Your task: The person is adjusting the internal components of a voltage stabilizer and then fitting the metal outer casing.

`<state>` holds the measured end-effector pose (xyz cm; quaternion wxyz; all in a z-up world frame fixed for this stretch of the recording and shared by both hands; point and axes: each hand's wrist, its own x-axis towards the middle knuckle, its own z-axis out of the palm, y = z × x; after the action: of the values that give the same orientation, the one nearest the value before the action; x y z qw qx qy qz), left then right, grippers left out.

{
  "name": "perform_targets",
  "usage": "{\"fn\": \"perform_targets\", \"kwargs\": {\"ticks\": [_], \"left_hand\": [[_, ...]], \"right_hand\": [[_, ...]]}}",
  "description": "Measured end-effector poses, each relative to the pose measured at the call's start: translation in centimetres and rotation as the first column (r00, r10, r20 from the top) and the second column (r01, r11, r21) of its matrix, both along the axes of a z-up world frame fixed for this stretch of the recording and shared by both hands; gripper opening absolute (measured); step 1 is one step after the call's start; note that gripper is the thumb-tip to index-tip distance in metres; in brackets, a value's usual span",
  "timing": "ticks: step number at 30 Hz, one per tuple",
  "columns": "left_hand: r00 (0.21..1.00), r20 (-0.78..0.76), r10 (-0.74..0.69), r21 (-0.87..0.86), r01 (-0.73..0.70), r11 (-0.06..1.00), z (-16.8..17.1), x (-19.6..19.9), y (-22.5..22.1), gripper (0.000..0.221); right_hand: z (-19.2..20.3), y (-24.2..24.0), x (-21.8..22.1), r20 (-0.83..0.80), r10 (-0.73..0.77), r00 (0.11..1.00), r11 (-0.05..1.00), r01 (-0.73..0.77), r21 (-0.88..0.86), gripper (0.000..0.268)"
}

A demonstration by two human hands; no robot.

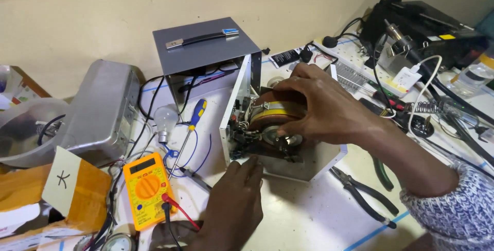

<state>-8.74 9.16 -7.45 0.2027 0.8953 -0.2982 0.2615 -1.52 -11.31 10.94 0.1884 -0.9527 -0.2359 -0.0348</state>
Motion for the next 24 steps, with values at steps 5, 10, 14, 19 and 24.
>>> {"fn": "perform_targets", "kwargs": {"ticks": [5,10,14,19,24], "left_hand": [[0.998,-0.060,-0.013,0.167,0.023,0.986,-1.7,1.0,0.5,0.073],[0.996,-0.092,-0.021,0.162,0.035,0.986,-0.5,1.0,0.6,0.069],[0.995,-0.091,-0.037,0.107,0.046,0.993,0.3,0.9,0.7,0.067],[0.993,-0.116,-0.022,0.125,0.037,0.991,0.3,0.8,0.5,0.064],[0.999,-0.037,0.005,0.145,0.000,0.989,0.3,0.9,0.1,0.054]], "right_hand": [[0.1,-0.1,0.3,-0.022,0.033,0.999,0.999,-0.033,-0.013,0.069],[-0.3,-0.6,0.4,-0.005,0.060,0.998,0.998,-0.060,0.005,0.068],[-0.7,-0.6,0.3,0.014,0.059,0.998,0.997,-0.060,0.044,0.072],[-0.7,-0.3,-0.2,0.011,0.008,1.000,0.997,-0.009,0.071,0.071],[-0.6,0.0,-0.3,-0.004,-0.027,1.000,0.998,0.027,0.052,0.071]]}}
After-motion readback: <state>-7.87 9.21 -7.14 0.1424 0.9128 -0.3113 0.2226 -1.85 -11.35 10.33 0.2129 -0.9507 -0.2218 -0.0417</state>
